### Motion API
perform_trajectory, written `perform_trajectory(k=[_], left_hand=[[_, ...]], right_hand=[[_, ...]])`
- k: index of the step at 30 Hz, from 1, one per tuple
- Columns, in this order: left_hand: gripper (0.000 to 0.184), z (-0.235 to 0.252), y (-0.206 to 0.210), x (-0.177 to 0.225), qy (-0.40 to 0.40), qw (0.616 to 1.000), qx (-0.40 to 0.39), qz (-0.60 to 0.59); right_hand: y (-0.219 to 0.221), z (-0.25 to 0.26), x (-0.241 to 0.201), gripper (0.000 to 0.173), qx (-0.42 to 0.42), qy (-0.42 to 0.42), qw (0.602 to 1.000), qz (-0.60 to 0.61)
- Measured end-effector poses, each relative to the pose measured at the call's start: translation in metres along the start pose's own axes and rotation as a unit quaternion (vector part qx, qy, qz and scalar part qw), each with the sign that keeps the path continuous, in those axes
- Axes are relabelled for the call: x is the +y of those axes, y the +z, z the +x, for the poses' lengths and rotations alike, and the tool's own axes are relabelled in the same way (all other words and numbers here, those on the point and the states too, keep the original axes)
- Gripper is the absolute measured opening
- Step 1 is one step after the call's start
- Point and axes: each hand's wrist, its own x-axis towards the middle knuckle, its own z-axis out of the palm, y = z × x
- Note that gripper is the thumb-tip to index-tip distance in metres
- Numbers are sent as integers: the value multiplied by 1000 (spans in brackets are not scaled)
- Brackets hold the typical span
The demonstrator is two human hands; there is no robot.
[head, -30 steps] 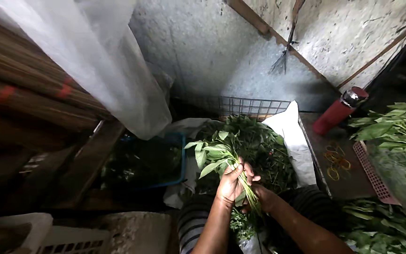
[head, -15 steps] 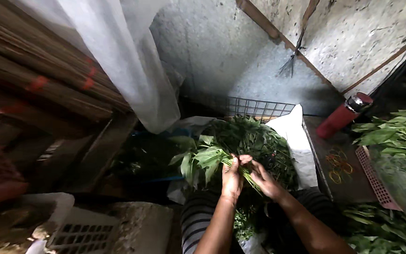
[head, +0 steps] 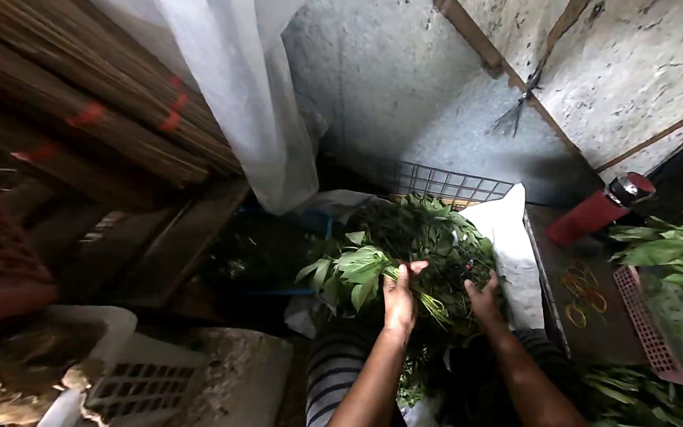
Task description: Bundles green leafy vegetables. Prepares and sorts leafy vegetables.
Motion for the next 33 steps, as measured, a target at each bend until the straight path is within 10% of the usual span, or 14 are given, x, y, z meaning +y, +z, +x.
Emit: perform_trajectory(k=[5,12,15,19,21,29,33], left_hand=[[31,-7,10,-10,-25,999,-5,35],[39,-4,1,9,-128,977,-36,168],[49,-13,-1,23,-165,822,-200,507],[18,-33,2,17,288,658,-239,653],[34,-20,3,17,330,567,-300,693],[37,15,-6,17,-69,436,-385,810],[33,41,-14,33,-108,477,-218,845]], right_hand=[[21,-39,-33,62,-283,-153,946,-45],[19,-28,-40,40,-309,-124,936,-117],[3,-11,-45,41,-296,-146,928,-176],[-10,-5,-65,39,-329,-143,899,-250],[-8,-9,-75,35,-356,-132,885,-270],[13,39,-18,34,-450,-13,893,6],[22,83,17,40,-135,269,946,118]])
